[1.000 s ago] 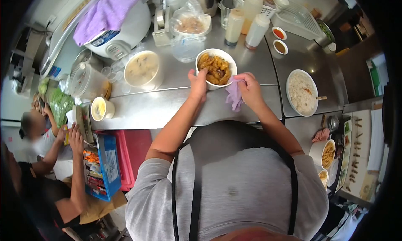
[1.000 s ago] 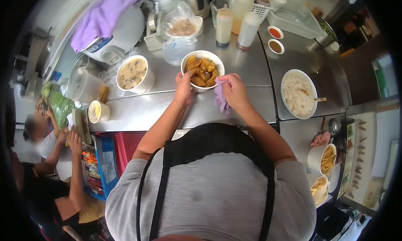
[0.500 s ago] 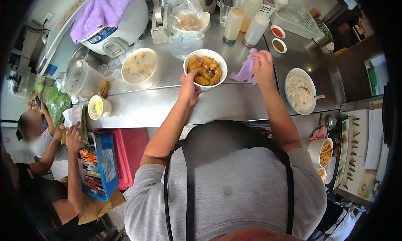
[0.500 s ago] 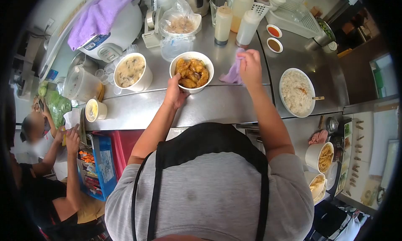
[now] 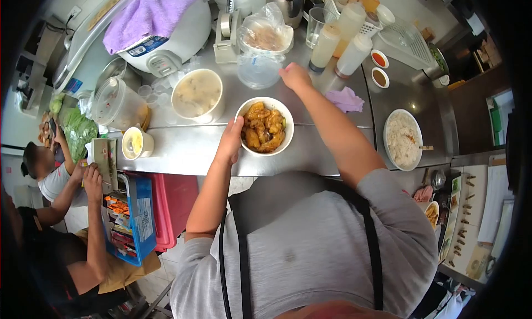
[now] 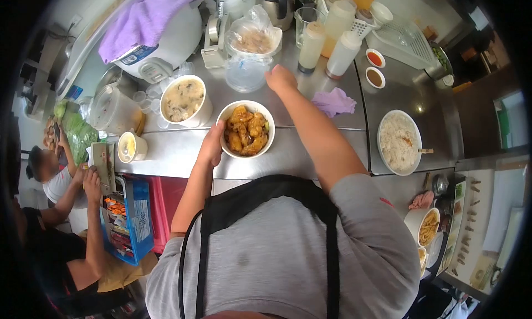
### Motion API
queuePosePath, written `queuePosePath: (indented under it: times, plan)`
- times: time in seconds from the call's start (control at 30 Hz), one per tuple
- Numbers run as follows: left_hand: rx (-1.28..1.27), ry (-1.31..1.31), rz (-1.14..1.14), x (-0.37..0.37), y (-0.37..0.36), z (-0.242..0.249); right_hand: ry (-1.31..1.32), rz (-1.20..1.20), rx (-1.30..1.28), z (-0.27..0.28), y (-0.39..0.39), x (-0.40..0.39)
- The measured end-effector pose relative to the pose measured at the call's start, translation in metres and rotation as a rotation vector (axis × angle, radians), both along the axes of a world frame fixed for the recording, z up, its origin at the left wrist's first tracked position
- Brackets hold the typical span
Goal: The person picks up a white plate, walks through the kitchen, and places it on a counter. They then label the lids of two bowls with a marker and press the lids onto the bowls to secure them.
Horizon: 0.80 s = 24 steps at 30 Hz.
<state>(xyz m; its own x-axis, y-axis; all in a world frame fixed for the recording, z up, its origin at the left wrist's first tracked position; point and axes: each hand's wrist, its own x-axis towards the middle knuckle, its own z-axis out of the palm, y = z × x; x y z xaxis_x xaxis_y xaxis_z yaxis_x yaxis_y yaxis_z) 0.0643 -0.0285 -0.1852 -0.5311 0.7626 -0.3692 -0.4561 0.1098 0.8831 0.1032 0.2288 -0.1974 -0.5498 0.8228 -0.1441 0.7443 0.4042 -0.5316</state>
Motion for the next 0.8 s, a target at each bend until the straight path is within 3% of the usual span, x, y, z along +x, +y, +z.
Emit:
queuePosePath:
  times: [0.07, 0.23, 0.43, 0.63, 0.73, 0.8]
  plan:
    - [0.007, -0.010, 0.023, -0.001, -0.004, 0.004, -0.097, -0.041, 0.107, -0.005, -0.002, -0.017]
    - [-0.083, 0.079, 0.000, -0.007, -0.002, 0.007, -0.210, -0.017, -0.013, 0.009, 0.005, -0.011]
    - [-0.098, 0.093, -0.194, -0.016, 0.030, 0.018, -0.171, 0.012, -0.005, -0.007, 0.043, 0.036]
    - [-0.084, 0.158, -0.325, -0.018, 0.040, 0.042, -0.369, -0.046, 0.141, 0.012, 0.065, 0.102]
    - [-0.078, 0.204, -0.334, -0.028, 0.044, 0.022, -0.313, -0.108, 0.113, 0.018, 0.058, 0.114]
    - [-0.187, 0.184, -0.209, -0.038, 0.055, 0.018, -0.249, -0.099, 0.064, 0.011, 0.064, 0.113]
